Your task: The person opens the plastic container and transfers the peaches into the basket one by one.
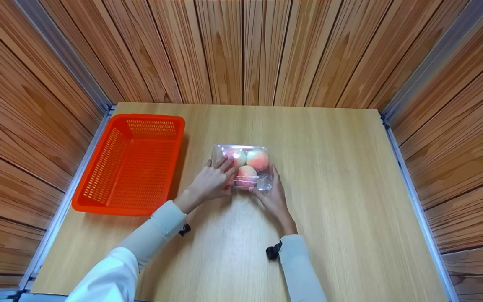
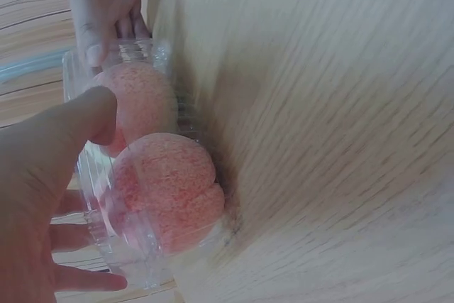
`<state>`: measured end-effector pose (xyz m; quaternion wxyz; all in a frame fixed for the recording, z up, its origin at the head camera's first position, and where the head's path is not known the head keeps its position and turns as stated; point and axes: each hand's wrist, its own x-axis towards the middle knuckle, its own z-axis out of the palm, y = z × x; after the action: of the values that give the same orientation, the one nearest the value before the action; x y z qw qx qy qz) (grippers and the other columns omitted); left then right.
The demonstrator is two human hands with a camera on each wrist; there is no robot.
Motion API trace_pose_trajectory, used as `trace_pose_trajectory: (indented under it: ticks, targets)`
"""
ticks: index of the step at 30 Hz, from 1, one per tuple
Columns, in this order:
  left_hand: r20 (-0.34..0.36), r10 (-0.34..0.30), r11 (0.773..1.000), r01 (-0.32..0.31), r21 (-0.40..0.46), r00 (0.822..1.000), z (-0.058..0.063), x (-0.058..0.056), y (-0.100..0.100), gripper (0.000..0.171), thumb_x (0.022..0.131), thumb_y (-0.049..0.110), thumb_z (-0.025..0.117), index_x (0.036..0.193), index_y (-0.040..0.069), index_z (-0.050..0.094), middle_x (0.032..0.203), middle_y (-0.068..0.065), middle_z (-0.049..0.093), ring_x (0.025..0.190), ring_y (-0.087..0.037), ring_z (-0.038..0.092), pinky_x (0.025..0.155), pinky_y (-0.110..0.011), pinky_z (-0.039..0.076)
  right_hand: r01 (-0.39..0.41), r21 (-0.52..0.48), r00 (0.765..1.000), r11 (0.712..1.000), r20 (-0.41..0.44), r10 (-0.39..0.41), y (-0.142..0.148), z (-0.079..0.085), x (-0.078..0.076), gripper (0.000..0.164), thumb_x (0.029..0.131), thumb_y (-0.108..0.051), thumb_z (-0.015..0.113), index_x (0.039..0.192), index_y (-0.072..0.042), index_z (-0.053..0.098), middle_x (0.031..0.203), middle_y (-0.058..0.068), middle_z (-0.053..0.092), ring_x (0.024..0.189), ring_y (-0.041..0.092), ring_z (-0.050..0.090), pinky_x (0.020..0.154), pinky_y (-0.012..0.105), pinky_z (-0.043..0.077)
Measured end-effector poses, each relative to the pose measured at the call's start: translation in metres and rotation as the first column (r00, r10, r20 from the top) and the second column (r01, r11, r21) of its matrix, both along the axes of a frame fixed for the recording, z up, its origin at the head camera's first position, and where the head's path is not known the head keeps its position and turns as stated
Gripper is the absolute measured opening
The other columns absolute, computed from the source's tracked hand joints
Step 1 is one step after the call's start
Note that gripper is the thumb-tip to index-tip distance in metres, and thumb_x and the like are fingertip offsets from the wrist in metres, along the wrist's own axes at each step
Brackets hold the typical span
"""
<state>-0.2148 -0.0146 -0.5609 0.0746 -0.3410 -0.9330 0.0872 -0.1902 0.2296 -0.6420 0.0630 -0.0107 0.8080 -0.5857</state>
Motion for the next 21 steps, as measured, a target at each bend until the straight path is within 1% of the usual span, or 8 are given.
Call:
trace_pose_trajectory:
  ticks: [4,8,13,17,19,21]
  targets:
    - [-0.014,0.021,0.999,-0.022,-0.045,1.0,-0.001,0.002,0.003,0.067,0.099,0.045,0.069,0.155,0.014,0.05,0.15,-0.018,0.052,0.138,-0.037,0.052,0.103,-0.055,0.059,-0.011,-0.043,1.0,0.999,0.018,0.012,0.0,0.003,0.002,0.105,0.101,-0.03,0.074,0.172,-0.018,-0.004,0.181,0.012,0.001,0.168,0.036,-0.002,0.134,0.061,0.003]
    - [-0.032,0.03,0.996,-0.033,-0.084,0.999,-0.003,0.003,0.007,0.07,0.099,0.048,0.07,0.156,0.014,0.048,0.151,-0.02,0.05,0.139,-0.04,0.052,0.103,-0.059,0.058,-0.013,-0.078,0.999,0.997,0.031,0.016,0.0,0.005,0.002,0.102,0.103,-0.028,0.071,0.172,-0.019,-0.004,0.181,0.009,-0.001,0.168,0.035,-0.005,0.134,0.062,0.001]
    - [-0.067,0.037,0.99,-0.045,-0.131,0.997,-0.004,0.005,0.011,0.067,0.102,0.047,0.067,0.157,0.014,0.048,0.152,-0.022,0.051,0.138,-0.043,0.054,0.101,-0.062,0.058,-0.008,-0.116,0.999,0.993,0.052,0.014,0.0,0.005,0.001,0.099,0.104,-0.026,0.068,0.172,-0.022,-0.004,0.181,0.006,-0.003,0.168,0.032,-0.007,0.134,0.061,0.0]
    - [-0.087,0.043,0.983,-0.057,-0.175,0.995,-0.004,0.006,0.013,0.069,0.1,0.047,0.069,0.157,0.016,0.047,0.152,-0.022,0.051,0.138,-0.043,0.056,0.099,-0.06,0.06,-0.002,-0.115,0.999,0.993,0.049,0.008,-0.002,0.003,0.001,0.096,0.106,-0.021,0.064,0.172,-0.018,-0.006,0.181,0.009,-0.003,0.167,0.034,-0.006,0.134,0.061,0.0]
    - [-0.093,0.048,0.981,-0.065,-0.185,0.995,-0.005,0.006,0.014,0.07,0.098,0.047,0.07,0.157,0.017,0.047,0.152,-0.021,0.051,0.137,-0.042,0.057,0.099,-0.059,0.06,0.002,-0.117,0.999,0.993,0.042,0.003,-0.003,0.002,0.0,0.094,0.106,-0.017,0.061,0.171,-0.015,-0.007,0.18,0.012,-0.004,0.167,0.036,-0.007,0.134,0.061,0.0]
    - [-0.091,0.055,0.98,-0.071,-0.186,0.994,-0.005,0.006,0.014,0.072,0.097,0.048,0.072,0.157,0.018,0.047,0.153,-0.022,0.05,0.138,-0.042,0.057,0.099,-0.059,0.06,0.008,-0.118,0.999,0.993,0.043,-0.003,-0.004,0.002,0.0,0.091,0.107,-0.015,0.058,0.171,-0.014,-0.007,0.18,0.013,-0.004,0.167,0.036,-0.007,0.134,0.06,-0.001]
